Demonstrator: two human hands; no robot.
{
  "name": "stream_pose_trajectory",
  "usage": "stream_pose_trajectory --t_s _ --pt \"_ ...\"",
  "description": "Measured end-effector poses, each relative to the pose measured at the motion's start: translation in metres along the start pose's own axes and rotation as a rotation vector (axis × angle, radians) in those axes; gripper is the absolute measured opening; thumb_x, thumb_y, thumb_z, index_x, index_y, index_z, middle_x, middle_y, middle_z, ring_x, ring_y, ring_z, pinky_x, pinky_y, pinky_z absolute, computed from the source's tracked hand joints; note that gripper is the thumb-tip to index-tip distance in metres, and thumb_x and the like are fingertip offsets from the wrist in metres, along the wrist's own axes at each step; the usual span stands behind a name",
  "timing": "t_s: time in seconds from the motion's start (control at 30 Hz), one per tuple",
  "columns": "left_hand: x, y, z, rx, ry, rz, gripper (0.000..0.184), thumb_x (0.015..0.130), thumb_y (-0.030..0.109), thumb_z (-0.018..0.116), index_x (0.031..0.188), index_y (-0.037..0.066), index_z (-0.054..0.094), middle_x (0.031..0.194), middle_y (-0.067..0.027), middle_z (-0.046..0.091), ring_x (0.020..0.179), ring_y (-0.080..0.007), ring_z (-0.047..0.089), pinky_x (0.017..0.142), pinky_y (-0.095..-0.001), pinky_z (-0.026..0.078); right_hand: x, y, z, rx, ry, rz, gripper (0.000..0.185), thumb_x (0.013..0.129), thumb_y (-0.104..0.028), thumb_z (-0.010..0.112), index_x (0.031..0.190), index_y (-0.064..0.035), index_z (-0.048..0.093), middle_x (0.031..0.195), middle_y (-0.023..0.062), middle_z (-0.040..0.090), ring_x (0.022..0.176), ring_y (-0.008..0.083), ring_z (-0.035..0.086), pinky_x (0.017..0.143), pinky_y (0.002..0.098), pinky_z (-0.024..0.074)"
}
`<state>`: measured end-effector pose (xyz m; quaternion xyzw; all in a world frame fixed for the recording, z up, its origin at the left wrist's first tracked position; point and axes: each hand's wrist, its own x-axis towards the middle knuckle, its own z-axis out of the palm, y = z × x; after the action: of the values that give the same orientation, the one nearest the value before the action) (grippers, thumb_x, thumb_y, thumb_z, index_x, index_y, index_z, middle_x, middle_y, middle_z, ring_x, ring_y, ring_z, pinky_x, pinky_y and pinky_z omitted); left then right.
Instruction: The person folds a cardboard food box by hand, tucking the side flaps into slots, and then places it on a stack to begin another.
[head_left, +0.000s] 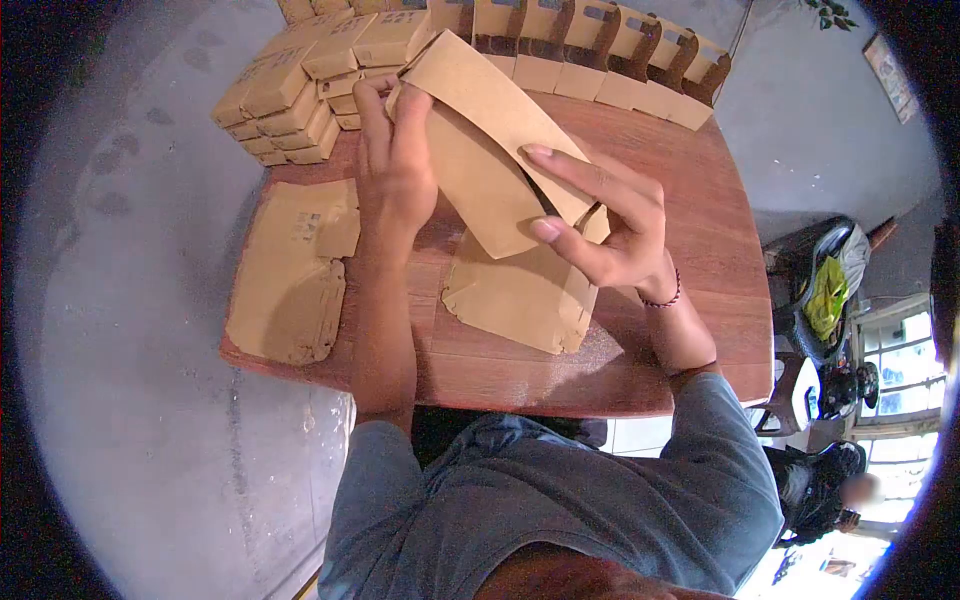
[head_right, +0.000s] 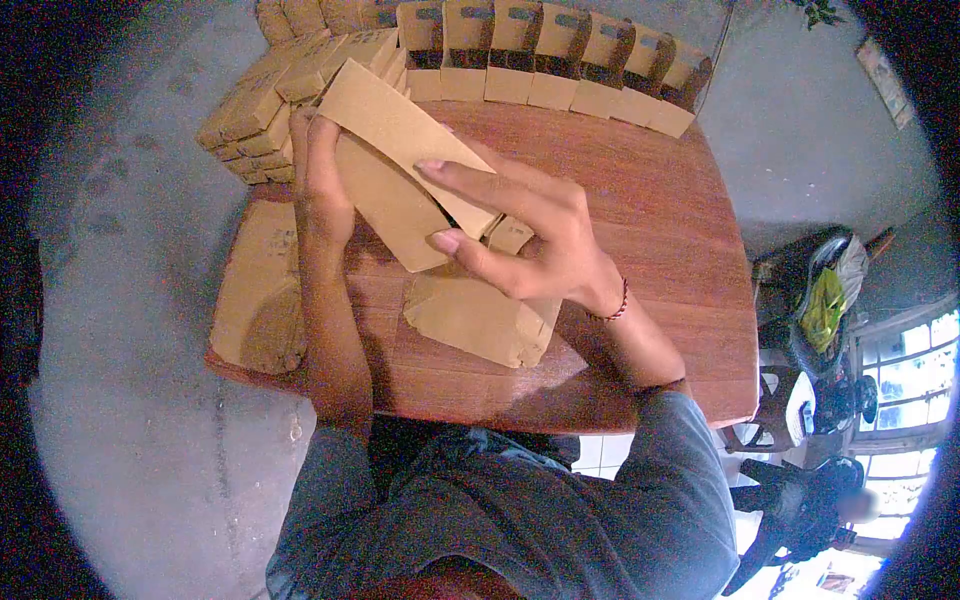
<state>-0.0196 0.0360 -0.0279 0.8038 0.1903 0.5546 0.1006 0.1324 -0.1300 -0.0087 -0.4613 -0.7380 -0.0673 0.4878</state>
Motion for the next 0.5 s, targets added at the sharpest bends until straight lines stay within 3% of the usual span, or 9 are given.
stream_pose_trajectory --t_s 0.17,0.27,0.37,0.43,0.47,0.5 --pt "0.000 0.004 -0.004 0.123 0.051 0.024 0.027 0.087 -0.001 0.048 0.113 0.005 0.053 0.116 -0.0199 0.045 0.096 -0.0419 0.058 0.076 -0.0497 0.051 0.001 0.003 -0.004 -0.018 -0.039 0.027 0.050 0.074 -0.015 0.078 0.119 0.0022 0.065 0.116 0.0200 0.067 0.099 0.0271 0.069 0.084 0.0338 0.0546" --pt "-0.001 0.006 -0.005 0.119 -0.008 -0.023 0.024 0.089 0.001 0.049 0.111 0.007 0.054 0.114 -0.0195 0.046 0.099 -0.0422 0.056 0.080 -0.0482 0.050 0.000 0.006 -0.004 -0.075 -0.031 -0.019 0.051 0.073 -0.015 0.079 0.119 0.0014 0.066 0.113 0.0206 0.068 0.093 0.0255 0.070 0.080 0.0335 0.0555" --pt "0.003 0.010 -0.007 0.126 -0.012 0.006 0.026 0.093 0.008 0.050 0.119 0.006 0.050 0.122 -0.0198 0.045 0.109 -0.0382 0.054 0.088 -0.0445 0.048 -0.003 0.013 0.001 -0.158 0.070 -0.109 0.050 0.073 -0.014 0.080 0.118 0.0025 0.066 0.110 0.0223 0.068 0.090 0.0244 0.071 0.078 0.0324 0.0555" --pt "0.010 0.034 -0.013 -0.804 -0.016 -0.547 0.062 0.090 0.026 0.065 0.138 0.004 0.032 0.135 -0.0230 0.038 0.122 -0.0375 0.047 0.101 -0.0420 0.040 -0.006 0.016 0.003 -0.148 0.196 -0.033 0.044 0.074 -0.016 0.080 0.115 -0.0038 0.069 0.116 0.0197 0.067 0.097 0.0282 0.070 0.083 0.0335 0.0562" --pt "0.007 0.039 -0.012 -0.806 -0.019 -0.546 0.062 0.090 0.026 0.065 0.138 0.004 0.032 0.135 -0.0230 0.038 0.122 -0.0375 0.047 0.101 -0.0420 0.040 -0.008 0.019 0.001 -0.093 0.226 -0.004 0.043 0.076 -0.013 0.078 0.116 -0.0009 0.068 0.115 0.0197 0.067 0.100 0.0263 0.069 0.087 0.0326 0.0541" --pt "0.004 0.044 -0.011 -0.886 -0.127 -0.376 0.087 0.083 0.033 0.073 0.143 0.001 0.018 0.141 -0.0267 0.030 0.129 -0.0406 0.039 0.106 -0.0448 0.035 -0.008 0.018 0.001 -0.096 0.226 -0.003 0.043 0.076 -0.013 0.078 0.116 -0.0009 0.068 0.115 0.0197 0.067 0.100 0.0263 0.069 0.087 0.0326 0.0541"
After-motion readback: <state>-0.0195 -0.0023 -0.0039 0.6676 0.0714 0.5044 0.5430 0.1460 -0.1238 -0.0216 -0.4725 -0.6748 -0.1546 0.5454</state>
